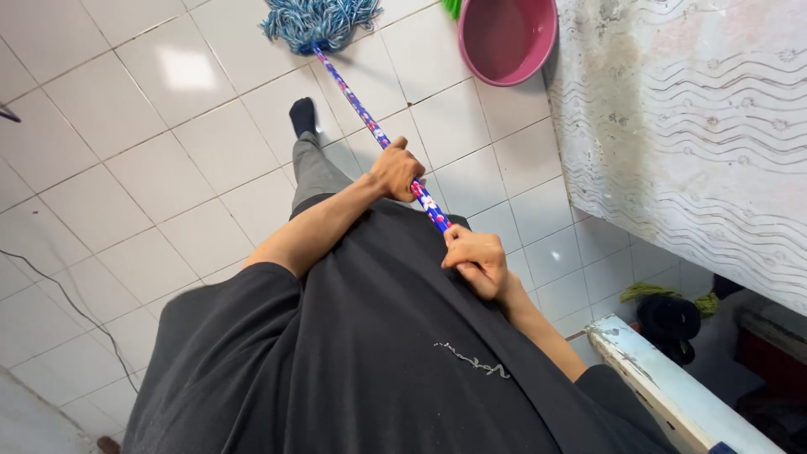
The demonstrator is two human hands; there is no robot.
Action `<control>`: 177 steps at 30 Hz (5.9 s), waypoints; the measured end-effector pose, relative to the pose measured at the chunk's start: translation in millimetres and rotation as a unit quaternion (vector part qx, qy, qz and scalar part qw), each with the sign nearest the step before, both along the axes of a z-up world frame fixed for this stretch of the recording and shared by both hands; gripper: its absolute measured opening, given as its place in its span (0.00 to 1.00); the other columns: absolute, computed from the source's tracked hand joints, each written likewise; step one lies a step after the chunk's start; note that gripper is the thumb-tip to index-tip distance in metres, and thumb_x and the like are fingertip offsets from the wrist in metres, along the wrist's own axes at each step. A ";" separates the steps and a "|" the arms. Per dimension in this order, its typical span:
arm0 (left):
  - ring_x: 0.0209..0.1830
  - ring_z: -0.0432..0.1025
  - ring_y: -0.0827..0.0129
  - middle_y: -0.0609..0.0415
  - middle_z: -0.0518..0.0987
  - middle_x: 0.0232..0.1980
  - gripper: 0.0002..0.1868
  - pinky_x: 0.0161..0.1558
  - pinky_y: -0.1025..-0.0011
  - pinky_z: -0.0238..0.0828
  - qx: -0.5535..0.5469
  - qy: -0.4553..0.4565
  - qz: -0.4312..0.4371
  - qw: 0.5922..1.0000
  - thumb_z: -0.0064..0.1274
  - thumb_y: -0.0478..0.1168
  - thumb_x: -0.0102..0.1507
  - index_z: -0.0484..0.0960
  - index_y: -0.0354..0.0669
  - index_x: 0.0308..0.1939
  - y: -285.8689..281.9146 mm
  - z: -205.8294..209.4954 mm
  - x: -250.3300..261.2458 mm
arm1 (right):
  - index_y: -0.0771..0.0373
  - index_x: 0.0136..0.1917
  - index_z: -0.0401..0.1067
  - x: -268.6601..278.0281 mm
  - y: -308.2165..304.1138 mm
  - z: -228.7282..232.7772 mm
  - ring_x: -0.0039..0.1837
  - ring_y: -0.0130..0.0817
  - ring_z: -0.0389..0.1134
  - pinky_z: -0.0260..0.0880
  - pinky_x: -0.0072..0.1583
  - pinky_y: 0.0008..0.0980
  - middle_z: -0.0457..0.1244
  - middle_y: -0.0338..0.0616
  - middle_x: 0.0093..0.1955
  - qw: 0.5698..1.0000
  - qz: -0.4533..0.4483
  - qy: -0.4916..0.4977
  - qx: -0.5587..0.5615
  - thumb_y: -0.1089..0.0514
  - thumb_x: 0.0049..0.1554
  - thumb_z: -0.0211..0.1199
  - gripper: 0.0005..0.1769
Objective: The person is mopping a tiled floor area using a string mop and a bucket.
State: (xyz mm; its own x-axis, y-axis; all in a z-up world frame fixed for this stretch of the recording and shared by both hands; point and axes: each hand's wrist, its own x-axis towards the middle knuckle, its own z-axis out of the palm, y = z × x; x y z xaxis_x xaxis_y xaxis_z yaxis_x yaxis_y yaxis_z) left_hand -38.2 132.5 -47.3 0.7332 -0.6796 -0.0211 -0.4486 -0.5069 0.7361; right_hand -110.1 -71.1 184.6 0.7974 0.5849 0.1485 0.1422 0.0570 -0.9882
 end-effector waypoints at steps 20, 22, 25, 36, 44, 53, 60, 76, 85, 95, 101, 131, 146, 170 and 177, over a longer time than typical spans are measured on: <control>0.78 0.55 0.36 0.33 0.68 0.73 0.24 0.69 0.47 0.60 -0.014 0.018 0.361 0.932 0.65 0.39 0.51 0.78 0.43 0.51 181.0 -42.7 155.4 | 0.66 0.40 0.77 227.6 199.5 -109.6 0.33 0.28 0.62 0.59 0.38 0.29 0.65 0.46 0.33 0.982 0.068 -0.067 -0.161 0.70 0.52 0.56 0.09; 0.78 0.55 0.36 0.33 0.68 0.74 0.26 0.70 0.47 0.60 -0.040 0.008 0.378 0.925 0.65 0.39 0.51 0.78 0.42 0.53 202.1 -37.9 175.4 | 0.67 0.40 0.77 255.4 227.6 -106.2 0.31 0.26 0.60 0.57 0.37 0.29 0.62 0.45 0.30 0.983 0.060 -0.058 -0.166 0.70 0.53 0.56 0.08; 0.79 0.56 0.36 0.35 0.69 0.75 0.26 0.72 0.47 0.60 -0.078 -0.026 0.400 0.913 0.66 0.41 0.55 0.78 0.43 0.56 232.2 -37.8 198.8 | 0.68 0.40 0.76 284.0 269.1 -112.0 0.30 0.23 0.55 0.51 0.36 0.28 0.58 0.42 0.25 0.986 0.038 -0.025 -0.163 0.68 0.55 0.56 0.08; 0.75 0.62 0.38 0.47 0.77 0.69 0.16 0.68 0.49 0.65 -0.079 -0.058 0.422 0.901 0.66 0.44 0.63 0.78 0.43 0.49 299.0 -55.5 220.7 | 0.67 0.38 0.78 292.1 354.6 -141.5 0.28 0.23 0.57 0.54 0.34 0.29 0.61 0.40 0.25 0.980 -0.023 -0.070 -0.187 0.70 0.53 0.56 0.10; 0.68 0.67 0.43 0.52 0.78 0.52 0.14 0.60 0.50 0.67 -0.024 -0.077 0.380 0.922 0.64 0.39 0.59 0.76 0.44 0.43 295.2 -47.7 185.0 | 0.67 0.38 0.79 236.8 347.7 -155.0 0.26 0.22 0.56 0.51 0.33 0.29 0.60 0.39 0.23 0.977 -0.067 -0.072 -0.190 0.71 0.55 0.57 0.09; 0.68 0.68 0.44 0.52 0.79 0.52 0.15 0.64 0.53 0.68 -0.045 -0.129 0.320 0.938 0.62 0.40 0.52 0.76 0.45 0.40 228.0 -47.3 93.4 | 0.65 0.40 0.79 135.3 266.0 -128.2 0.28 0.27 0.59 0.56 0.34 0.30 0.63 0.44 0.28 0.975 -0.072 -0.080 -0.195 0.70 0.55 0.59 0.08; 0.61 0.73 0.43 0.46 0.80 0.43 0.16 0.62 0.50 0.67 -0.143 -0.134 0.271 0.942 0.63 0.42 0.48 0.76 0.41 0.35 134.1 -44.3 8.3 | 0.62 0.40 0.80 33.5 168.9 -79.9 0.30 0.33 0.61 0.60 0.35 0.33 0.62 0.46 0.28 0.966 -0.055 -0.064 -0.243 0.69 0.54 0.62 0.08; 0.26 0.70 0.49 0.47 0.73 0.20 0.16 0.45 0.56 0.69 -0.199 -0.011 -0.010 0.980 0.60 0.44 0.55 0.75 0.42 0.17 7.7 0.8 -79.6 | 0.64 0.43 0.81 -77.8 59.0 68.3 0.30 0.35 0.62 0.62 0.36 0.34 0.60 0.43 0.25 0.952 -0.073 0.068 -0.289 0.69 0.52 0.62 0.09; 0.23 0.68 0.40 0.41 0.69 0.17 0.21 0.35 0.50 0.67 -0.144 0.075 -0.129 0.978 0.60 0.44 0.55 0.71 0.39 0.12 -46.9 35.1 -90.8 | 0.62 0.43 0.81 -100.7 52.9 110.9 0.33 0.34 0.64 0.64 0.38 0.32 0.62 0.41 0.25 0.933 -0.135 0.060 -0.327 0.70 0.50 0.61 0.11; 0.23 0.70 0.41 0.40 0.72 0.17 0.16 0.34 0.50 0.67 -0.140 0.130 -0.222 0.956 0.59 0.42 0.50 0.73 0.39 0.12 -60.0 58.6 -61.2 | 0.62 0.45 0.81 -75.4 82.6 122.3 0.30 0.31 0.63 0.62 0.35 0.31 0.62 0.41 0.27 0.907 -0.199 0.070 -0.364 0.68 0.54 0.64 0.08; 0.23 0.69 0.40 0.39 0.71 0.18 0.17 0.30 0.50 0.66 -0.150 0.144 -0.212 0.955 0.58 0.41 0.52 0.73 0.37 0.14 -49.1 67.1 -36.5 | 0.66 0.46 0.80 -55.0 90.9 123.0 0.30 0.29 0.62 0.60 0.37 0.28 0.62 0.40 0.28 0.922 -0.216 0.030 -0.321 0.67 0.55 0.63 0.06; 0.22 0.69 0.38 0.37 0.70 0.18 0.12 0.29 0.49 0.67 0.017 0.013 -0.041 0.999 0.57 0.42 0.44 0.72 0.40 0.13 24.6 -42.5 -7.1 | 0.70 0.29 0.67 -66.2 49.5 -51.0 0.32 0.28 0.56 0.58 0.40 0.30 0.59 0.41 0.26 0.985 -0.166 0.041 -0.023 0.68 0.58 0.58 0.15; 0.21 0.69 0.41 0.39 0.70 0.17 0.14 0.31 0.51 0.68 0.005 0.003 0.011 1.000 0.61 0.43 0.47 0.75 0.39 0.14 -16.4 -28.7 -179.2 | 0.66 0.30 0.70 -203.4 -16.3 -23.4 0.28 0.25 0.53 0.51 0.35 0.31 0.57 0.38 0.25 0.980 -0.125 0.065 -0.142 0.63 0.59 0.66 0.17; 0.17 0.62 0.48 0.46 0.67 0.14 0.20 0.30 0.56 0.65 -0.238 0.022 -0.100 0.966 0.59 0.41 0.53 0.70 0.40 0.10 -210.1 7.5 -206.8 | 0.67 0.34 0.76 -234.2 -92.6 104.1 0.27 0.28 0.59 0.54 0.34 0.31 0.60 0.42 0.25 0.907 -0.291 0.085 -0.293 0.64 0.57 0.69 0.10; 0.21 0.65 0.47 0.46 0.70 0.15 0.17 0.32 0.55 0.68 -0.274 0.025 -0.145 0.950 0.58 0.39 0.52 0.72 0.42 0.11 -260.8 -2.8 -172.8 | 0.67 0.34 0.74 -193.9 -88.6 108.7 0.26 0.29 0.58 0.54 0.33 0.32 0.61 0.42 0.26 0.867 -0.356 0.092 -0.336 0.64 0.58 0.68 0.11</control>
State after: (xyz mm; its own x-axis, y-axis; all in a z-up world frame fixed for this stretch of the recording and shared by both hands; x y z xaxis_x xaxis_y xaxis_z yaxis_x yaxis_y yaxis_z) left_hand -211.0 -128.3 -50.1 0.5203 -0.7721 0.3648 -0.4691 0.0985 0.8776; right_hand -304.0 -159.7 293.3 0.9660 -0.1603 -0.2030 -0.2586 -0.5783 -0.7737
